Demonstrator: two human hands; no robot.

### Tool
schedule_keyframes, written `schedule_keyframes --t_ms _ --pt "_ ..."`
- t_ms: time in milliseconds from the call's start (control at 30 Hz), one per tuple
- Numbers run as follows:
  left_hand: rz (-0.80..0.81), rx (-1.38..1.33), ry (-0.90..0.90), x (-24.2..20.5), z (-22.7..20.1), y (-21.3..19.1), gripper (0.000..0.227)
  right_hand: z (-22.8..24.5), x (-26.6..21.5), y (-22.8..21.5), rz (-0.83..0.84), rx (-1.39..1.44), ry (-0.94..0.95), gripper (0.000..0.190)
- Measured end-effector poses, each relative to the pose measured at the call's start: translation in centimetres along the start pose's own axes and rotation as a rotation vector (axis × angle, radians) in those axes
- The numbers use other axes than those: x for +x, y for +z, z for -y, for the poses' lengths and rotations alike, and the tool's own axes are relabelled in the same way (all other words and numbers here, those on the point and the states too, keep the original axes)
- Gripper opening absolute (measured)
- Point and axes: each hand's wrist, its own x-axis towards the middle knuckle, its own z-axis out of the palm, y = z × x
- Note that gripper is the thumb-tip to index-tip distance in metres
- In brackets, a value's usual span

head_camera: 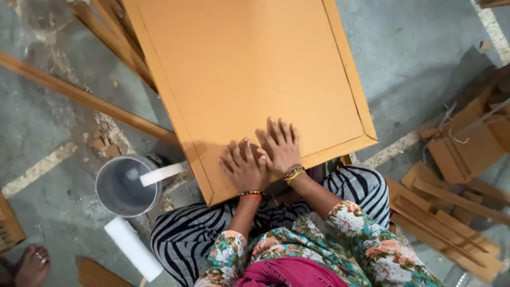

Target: The person sits on the floor and assembles a cardboard box by hand. They apply a white adhesive substance from a bucket using a foam roller to the edges of a cardboard flap, then fold and press the flap onto the box body to secure it.

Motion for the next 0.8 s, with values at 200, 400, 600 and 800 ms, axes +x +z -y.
schedule_keyframes --t_ms 200,400,600,800 --pt "-0.054 0.011 -0.009 -0.3 -0.2 0.5 0.067 0.0 -0.5 0.9 -0.021 0.004 0.021 0.055" --pt "-0.085 -0.024 0.112 -1.0 0.5 -0.6 0.072 -0.2 -0.3 1.9 -0.028 -0.075 0.001 0.057" --pt "-0.024 -0.092 0.352 -1.1 6.7 -2.9 0.063 -10.2 -1.7 -1.9 0.043 -0.107 -0.361 0.059" --pt "-0.017 -0.089 0.253 -1.1 9.8 -4.2 0.053 -18.9 -2.5 -7.0 -0.045 -0.059 -0.246 0.050"
